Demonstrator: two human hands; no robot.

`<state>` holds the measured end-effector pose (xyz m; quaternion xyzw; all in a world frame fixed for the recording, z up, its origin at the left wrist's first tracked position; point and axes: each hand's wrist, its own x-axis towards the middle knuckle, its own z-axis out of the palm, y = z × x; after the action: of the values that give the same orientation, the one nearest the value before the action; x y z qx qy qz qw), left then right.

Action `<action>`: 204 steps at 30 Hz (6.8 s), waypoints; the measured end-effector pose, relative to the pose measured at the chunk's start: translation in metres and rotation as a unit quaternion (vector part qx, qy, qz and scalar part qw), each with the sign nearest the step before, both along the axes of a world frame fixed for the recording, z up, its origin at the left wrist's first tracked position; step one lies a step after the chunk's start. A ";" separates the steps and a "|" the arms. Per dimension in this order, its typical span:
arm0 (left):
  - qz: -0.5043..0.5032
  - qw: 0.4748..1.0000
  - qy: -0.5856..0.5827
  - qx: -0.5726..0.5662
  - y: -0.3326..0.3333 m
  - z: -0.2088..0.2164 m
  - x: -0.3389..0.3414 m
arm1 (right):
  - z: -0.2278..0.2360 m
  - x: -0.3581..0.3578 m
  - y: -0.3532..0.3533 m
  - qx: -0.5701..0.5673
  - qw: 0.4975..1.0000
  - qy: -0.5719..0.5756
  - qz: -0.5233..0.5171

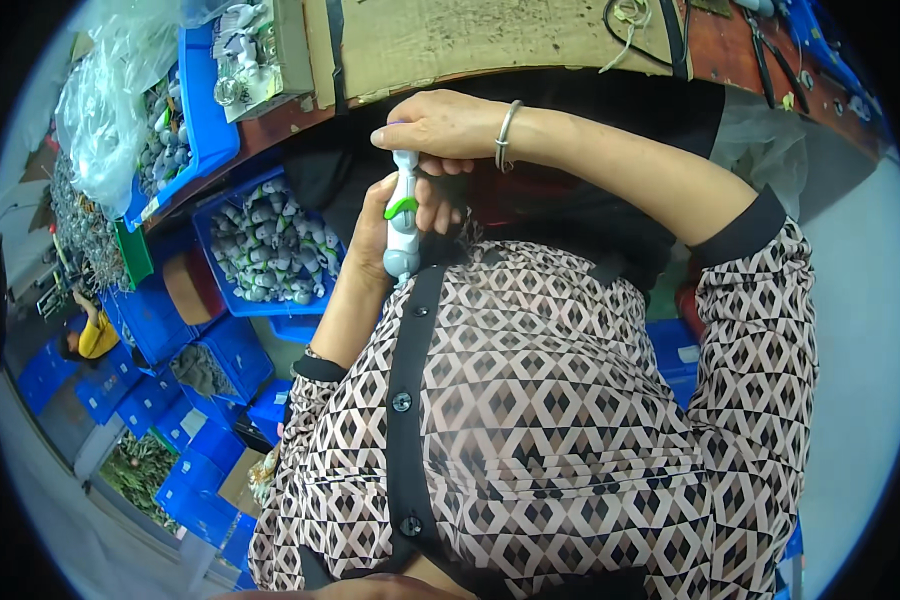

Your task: Assembling electronic components for LED bulbs at a factory workbench.

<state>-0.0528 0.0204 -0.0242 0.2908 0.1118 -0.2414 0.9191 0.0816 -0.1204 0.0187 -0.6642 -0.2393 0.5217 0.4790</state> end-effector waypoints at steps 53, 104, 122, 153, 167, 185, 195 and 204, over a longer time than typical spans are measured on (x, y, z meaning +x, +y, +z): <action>0.016 0.974 -0.093 0.207 0.011 0.033 0.119 | 0.034 0.520 -0.053 -0.279 0.481 -0.818 -0.148; 0.252 0.552 -0.386 0.695 0.028 0.078 0.250 | 0.157 0.194 -0.271 -0.107 0.756 -0.573 -0.297; 0.144 0.391 -0.371 0.830 -0.008 0.044 0.151 | 0.153 0.513 -0.353 -0.553 0.405 -0.627 -0.371; 0.136 0.372 -0.346 0.850 -0.008 0.043 0.151 | 0.128 0.540 -0.302 -0.475 0.554 -0.652 -0.204; 0.157 0.386 -0.369 0.831 -0.004 0.046 0.141 | 0.239 0.220 -0.157 0.181 0.738 -0.639 -0.120; 0.240 0.445 -0.385 0.772 0.072 0.049 0.053 | 0.242 -0.055 -0.035 0.545 0.577 -0.607 0.047; 0.362 0.327 -0.221 0.844 0.206 0.084 -0.043 | 0.155 -0.015 0.004 0.317 0.813 -0.488 0.010; 0.187 0.367 -0.289 0.864 0.305 0.096 0.122 | -0.014 0.036 -0.032 0.110 0.849 -0.433 -0.281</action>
<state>0.0696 0.3259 0.0722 0.9497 0.0385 0.2639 0.1640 0.1172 -0.1521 0.0046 -0.8048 -0.2815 -0.0057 0.5225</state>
